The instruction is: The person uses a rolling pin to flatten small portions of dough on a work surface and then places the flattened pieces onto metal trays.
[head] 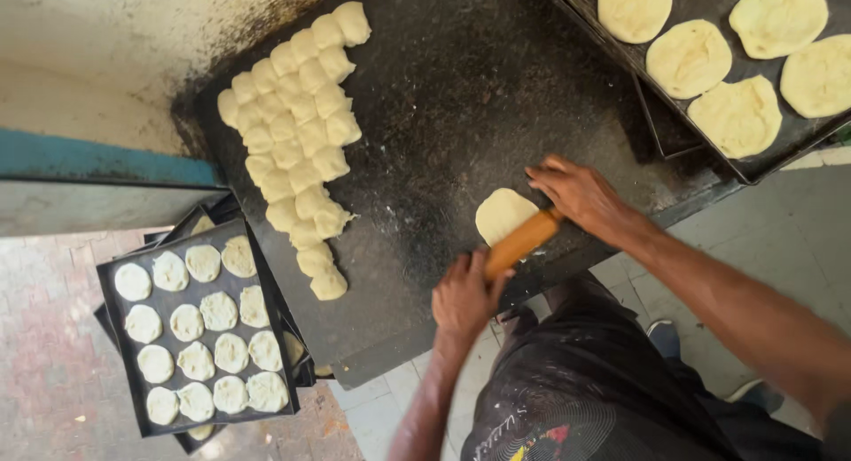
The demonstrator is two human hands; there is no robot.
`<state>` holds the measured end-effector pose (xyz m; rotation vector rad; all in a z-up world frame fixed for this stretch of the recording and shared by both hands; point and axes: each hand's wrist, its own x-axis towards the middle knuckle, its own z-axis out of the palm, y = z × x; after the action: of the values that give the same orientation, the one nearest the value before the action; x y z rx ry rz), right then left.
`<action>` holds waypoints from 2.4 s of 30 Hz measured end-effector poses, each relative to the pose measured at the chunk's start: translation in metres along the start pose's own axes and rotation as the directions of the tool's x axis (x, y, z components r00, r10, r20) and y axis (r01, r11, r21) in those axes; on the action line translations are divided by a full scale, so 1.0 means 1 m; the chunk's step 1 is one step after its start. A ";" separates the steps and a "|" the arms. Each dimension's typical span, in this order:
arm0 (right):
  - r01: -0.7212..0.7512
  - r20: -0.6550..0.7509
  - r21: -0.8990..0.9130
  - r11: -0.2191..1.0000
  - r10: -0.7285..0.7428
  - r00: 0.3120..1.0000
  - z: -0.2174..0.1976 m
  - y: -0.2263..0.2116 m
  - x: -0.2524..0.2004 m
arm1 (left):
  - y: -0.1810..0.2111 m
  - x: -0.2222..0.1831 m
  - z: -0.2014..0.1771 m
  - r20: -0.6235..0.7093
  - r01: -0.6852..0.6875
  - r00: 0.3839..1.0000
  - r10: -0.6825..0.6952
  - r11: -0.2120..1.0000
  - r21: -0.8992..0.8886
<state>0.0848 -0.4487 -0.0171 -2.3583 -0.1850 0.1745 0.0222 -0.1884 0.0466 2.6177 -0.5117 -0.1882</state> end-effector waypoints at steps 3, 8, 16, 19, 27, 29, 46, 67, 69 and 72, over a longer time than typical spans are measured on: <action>0.090 -0.066 -0.095 0.991 -0.096 0.993 0.017 -0.011 -0.018 | -0.002 -0.023 0.027 -0.002 0.021 1.000 -0.021 0.998 0.055; 0.411 -0.025 -0.658 0.630 -0.564 0.825 0.033 -0.039 0.005 | -0.068 -0.025 0.011 -0.045 -0.316 0.944 0.326 0.936 0.154; -0.361 0.364 0.774 0.520 0.101 0.926 -0.067 -0.051 -0.065 | -0.128 -0.062 -0.024 -0.164 -0.213 0.955 0.248 0.955 0.206; -0.463 0.283 0.282 0.840 0.388 0.877 -0.166 -0.044 -0.049 | -0.140 -0.064 -0.016 -0.137 -0.158 0.972 0.192 0.961 0.225; -0.040 -0.182 -0.608 0.793 -0.090 0.979 -0.241 0.069 0.037 | -0.144 -0.061 -0.010 -0.079 -0.112 0.988 0.134 0.966 0.231; -0.084 -0.315 -0.610 0.788 -0.144 0.938 -0.225 0.080 0.045 | -0.147 -0.055 -0.010 -0.097 -0.151 0.979 0.177 0.962 0.226; 0.602 0.056 -0.074 0.795 -0.599 0.799 0.104 -0.156 0.281 | -0.162 -0.059 -0.031 -0.118 -0.189 0.973 0.199 0.978 0.088; 0.210 -0.200 -0.196 0.958 -0.248 0.948 0.064 -0.057 -0.045 | -0.151 -0.085 -0.033 -0.189 -0.333 0.922 0.339 0.941 0.065; 0.064 -0.225 -0.162 0.985 -0.100 0.969 0.052 -0.043 -0.059 | -0.149 -0.082 -0.034 -0.167 -0.307 0.934 0.315 0.949 0.070; 0.059 -0.170 -0.154 0.986 -0.085 0.982 0.038 -0.042 -0.058 | -0.143 -0.080 -0.034 -0.180 -0.286 0.938 0.297 0.955 0.081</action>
<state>0.0173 -0.4038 -0.0109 -2.4956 -0.2039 -0.0860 0.0020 -0.0256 0.0133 2.5369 -0.8361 0.1731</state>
